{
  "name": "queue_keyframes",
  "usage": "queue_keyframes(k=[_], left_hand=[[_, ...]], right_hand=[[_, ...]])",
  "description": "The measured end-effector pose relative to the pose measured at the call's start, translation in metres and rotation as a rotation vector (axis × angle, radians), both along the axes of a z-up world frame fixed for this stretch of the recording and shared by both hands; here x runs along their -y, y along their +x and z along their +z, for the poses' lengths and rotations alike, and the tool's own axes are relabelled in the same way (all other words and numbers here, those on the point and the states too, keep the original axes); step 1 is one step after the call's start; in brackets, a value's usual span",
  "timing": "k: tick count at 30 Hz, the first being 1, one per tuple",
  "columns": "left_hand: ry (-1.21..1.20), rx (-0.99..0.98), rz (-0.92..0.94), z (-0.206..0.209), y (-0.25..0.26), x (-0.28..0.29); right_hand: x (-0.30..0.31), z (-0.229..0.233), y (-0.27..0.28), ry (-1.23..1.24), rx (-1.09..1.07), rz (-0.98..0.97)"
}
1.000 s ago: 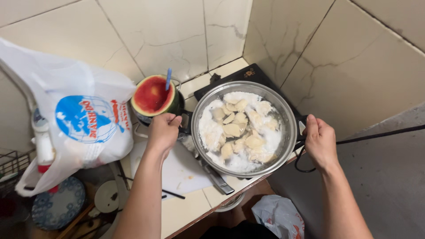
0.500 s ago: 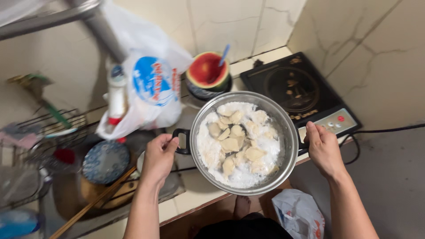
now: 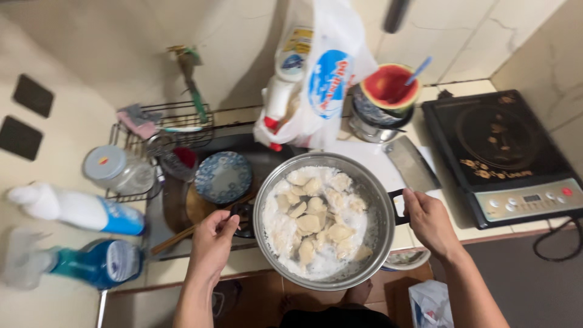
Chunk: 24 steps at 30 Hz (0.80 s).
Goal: The person moves a plate of sliced cabbage aside on the counter, then washes a pan holding dough pieces in the sink. They knead and squeeze the dough under running water, gather it in one hand, rinse the pan, and scrub it with a sponge.
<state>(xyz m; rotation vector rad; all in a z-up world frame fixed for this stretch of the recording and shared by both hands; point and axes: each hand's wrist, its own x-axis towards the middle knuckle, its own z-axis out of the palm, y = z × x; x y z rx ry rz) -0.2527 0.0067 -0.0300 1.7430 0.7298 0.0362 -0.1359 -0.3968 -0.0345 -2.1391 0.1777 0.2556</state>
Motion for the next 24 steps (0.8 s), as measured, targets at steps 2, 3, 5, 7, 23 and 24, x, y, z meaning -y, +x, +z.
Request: queue_keyframes(k=[2,3,5,7,23,24], left_hand=[[0.010,0.028,0.038,-0.004,-0.016,-0.020],[0.016,0.043,0.056,-0.007,-0.023,-0.029],[0.028,0.056,0.102,-0.010,-0.036,-0.045],[0.038,0.057,0.148,-0.014,-0.047,-0.060],[-0.027,0.020,0.308,-0.032,-0.090,-0.125],[-0.024,0.009,0.312,-0.034,-0.091,-0.127]], right_hand=[[-0.024,-0.002,-0.001,-0.021,-0.024,0.040],[-0.036,-0.003,-0.002,-0.032,-0.036,0.060],[-0.059,-0.005,-0.004,0.025,-0.079,0.075],[-0.079,-0.006,-0.004,0.018,-0.075,0.110],[-0.171,-0.021,0.001,-0.110,-0.011,0.272],[-0.173,-0.021,0.000,-0.117,-0.004,0.274]])
